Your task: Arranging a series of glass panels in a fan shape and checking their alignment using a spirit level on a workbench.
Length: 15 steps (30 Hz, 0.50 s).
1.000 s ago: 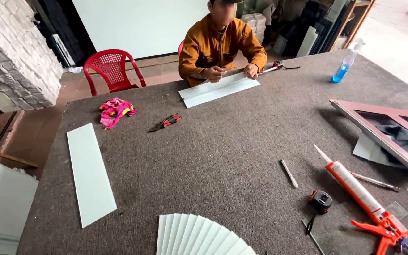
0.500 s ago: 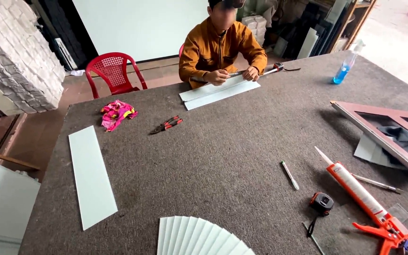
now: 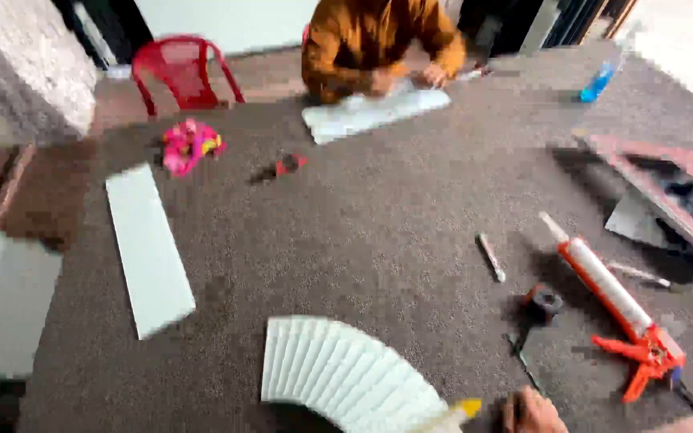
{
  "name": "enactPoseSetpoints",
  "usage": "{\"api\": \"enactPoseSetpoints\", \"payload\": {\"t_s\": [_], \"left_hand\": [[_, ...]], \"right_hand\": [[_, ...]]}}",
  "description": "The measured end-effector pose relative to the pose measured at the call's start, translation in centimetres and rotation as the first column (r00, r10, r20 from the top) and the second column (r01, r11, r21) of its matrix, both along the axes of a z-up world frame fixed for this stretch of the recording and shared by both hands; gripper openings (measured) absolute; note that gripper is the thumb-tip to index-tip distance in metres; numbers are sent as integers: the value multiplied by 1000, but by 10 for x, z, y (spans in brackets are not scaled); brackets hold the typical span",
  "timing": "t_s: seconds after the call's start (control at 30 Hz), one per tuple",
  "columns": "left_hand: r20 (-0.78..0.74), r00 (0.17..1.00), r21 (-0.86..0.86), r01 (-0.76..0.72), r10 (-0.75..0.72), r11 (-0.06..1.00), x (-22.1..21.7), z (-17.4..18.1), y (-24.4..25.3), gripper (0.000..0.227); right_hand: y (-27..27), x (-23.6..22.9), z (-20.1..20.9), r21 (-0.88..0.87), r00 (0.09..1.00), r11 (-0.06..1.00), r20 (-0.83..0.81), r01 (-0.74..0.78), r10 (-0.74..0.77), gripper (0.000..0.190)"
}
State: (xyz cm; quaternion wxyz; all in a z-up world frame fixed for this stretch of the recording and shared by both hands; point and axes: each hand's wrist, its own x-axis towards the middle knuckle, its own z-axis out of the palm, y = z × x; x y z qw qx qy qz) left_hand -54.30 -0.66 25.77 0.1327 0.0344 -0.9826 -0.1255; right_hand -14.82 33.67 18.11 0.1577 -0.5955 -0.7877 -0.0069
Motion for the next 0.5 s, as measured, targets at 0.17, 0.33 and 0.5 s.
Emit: {"api": "enactPoseSetpoints", "payload": {"t_s": [0.17,0.33,0.5], "left_hand": [[240,968,-11,-76,77,997,76,-4,-68,95],[260,964,0,-67,64,998,78,1,-71,95],[255,966,3,-54,51,999,80,-2,-70,94]], "right_hand": [[8,17,42,-208,984,978,169,-16,52,38],[12,29,22,-138,980,987,173,-77,101,31],[16,34,25,-188,966,981,240,-47,92,35]]}}
